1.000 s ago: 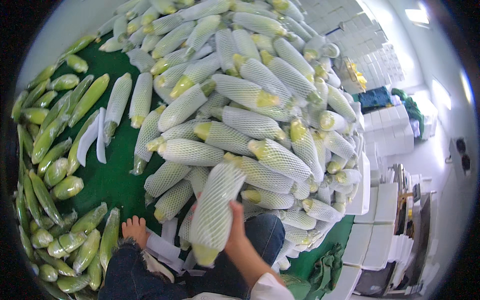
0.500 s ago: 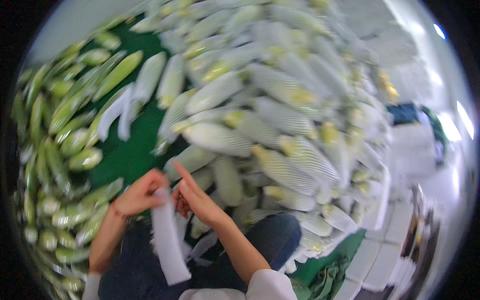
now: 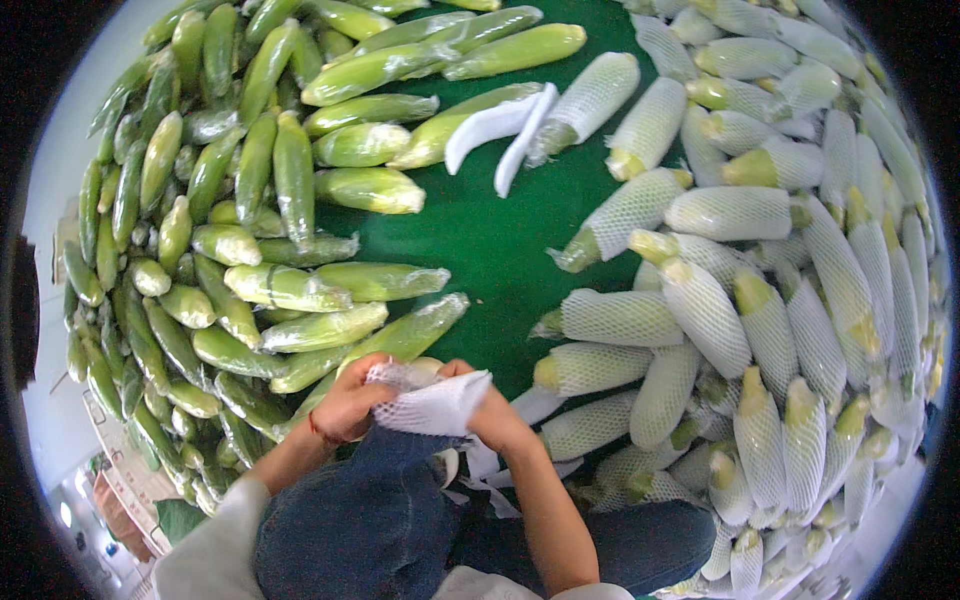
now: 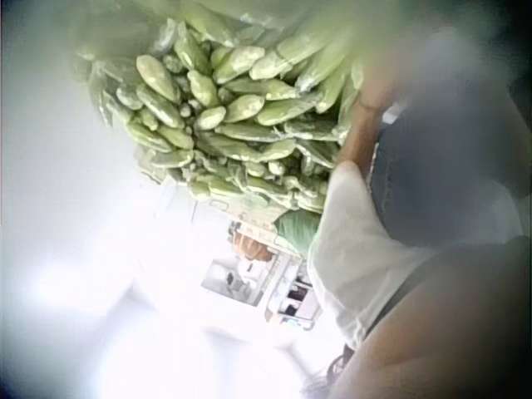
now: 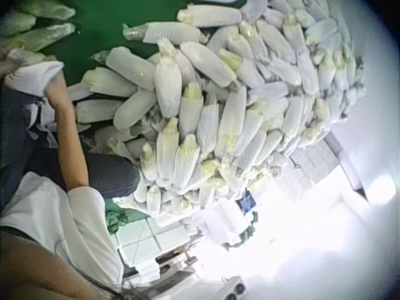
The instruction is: The person puts white foam sleeves onto ears of corn and places the sleeved corn into a pile, then moves protective foam materials into a green bag.
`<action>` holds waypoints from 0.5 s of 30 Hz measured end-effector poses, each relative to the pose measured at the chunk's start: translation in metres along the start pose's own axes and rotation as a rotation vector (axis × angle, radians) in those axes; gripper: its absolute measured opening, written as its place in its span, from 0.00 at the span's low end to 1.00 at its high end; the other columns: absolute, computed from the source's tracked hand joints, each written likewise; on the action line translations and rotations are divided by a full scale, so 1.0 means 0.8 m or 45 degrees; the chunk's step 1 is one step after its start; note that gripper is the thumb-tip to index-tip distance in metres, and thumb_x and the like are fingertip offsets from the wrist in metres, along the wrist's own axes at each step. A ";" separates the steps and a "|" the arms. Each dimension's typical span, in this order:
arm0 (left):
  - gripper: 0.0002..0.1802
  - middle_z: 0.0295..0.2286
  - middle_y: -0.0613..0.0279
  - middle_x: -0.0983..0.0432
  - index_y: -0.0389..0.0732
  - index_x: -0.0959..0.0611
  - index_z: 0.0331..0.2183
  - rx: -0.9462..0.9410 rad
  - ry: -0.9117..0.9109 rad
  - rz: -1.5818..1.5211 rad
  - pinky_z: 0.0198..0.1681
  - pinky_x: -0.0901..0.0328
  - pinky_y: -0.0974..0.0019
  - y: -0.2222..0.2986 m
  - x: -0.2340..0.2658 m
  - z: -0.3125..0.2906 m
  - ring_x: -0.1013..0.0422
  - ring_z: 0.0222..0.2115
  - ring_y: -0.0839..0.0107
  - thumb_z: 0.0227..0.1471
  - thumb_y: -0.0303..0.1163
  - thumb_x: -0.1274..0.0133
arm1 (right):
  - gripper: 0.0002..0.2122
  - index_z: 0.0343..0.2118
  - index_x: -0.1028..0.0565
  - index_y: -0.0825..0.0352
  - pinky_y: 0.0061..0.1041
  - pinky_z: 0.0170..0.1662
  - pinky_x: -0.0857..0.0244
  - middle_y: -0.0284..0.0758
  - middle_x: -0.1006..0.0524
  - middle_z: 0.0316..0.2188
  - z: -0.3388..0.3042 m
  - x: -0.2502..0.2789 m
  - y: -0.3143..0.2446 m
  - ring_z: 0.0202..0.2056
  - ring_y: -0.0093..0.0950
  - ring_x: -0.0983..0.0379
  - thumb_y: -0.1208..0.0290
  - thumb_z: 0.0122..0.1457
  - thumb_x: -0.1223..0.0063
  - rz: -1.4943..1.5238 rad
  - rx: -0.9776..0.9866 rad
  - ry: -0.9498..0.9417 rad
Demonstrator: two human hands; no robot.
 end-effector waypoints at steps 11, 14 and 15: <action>0.30 0.49 0.54 0.32 0.41 0.40 0.59 0.007 0.157 0.909 0.51 0.41 0.70 -0.014 0.110 -0.003 0.35 0.47 0.70 0.54 0.27 0.58 | 0.30 0.62 0.49 0.49 0.42 0.42 0.34 0.52 0.35 0.42 0.034 -0.089 0.040 0.37 0.52 0.31 0.70 0.55 0.55 -1.172 0.047 0.185; 0.29 0.48 0.57 0.31 0.40 0.37 0.57 -0.032 -0.122 0.633 0.51 0.41 0.71 0.048 0.017 -0.015 0.36 0.47 0.74 0.53 0.23 0.58 | 0.27 0.62 0.48 0.54 0.34 0.47 0.36 0.49 0.33 0.45 -0.016 -0.070 -0.022 0.42 0.44 0.29 0.68 0.60 0.58 -0.930 0.309 0.431; 0.28 0.48 0.58 0.32 0.39 0.36 0.57 -0.125 -0.169 0.715 0.50 0.41 0.71 0.062 -0.009 -0.010 0.36 0.47 0.75 0.52 0.21 0.59 | 0.25 0.62 0.47 0.57 0.31 0.49 0.38 0.47 0.33 0.47 -0.027 -0.065 -0.036 0.44 0.38 0.31 0.67 0.61 0.59 -0.570 0.353 0.435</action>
Point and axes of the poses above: each hand's wrist, its own z-axis towards the middle knuckle, its own x-axis out of the back of the hand, y = z × x, the point moved 2 cm from there along z, towards the middle knuckle
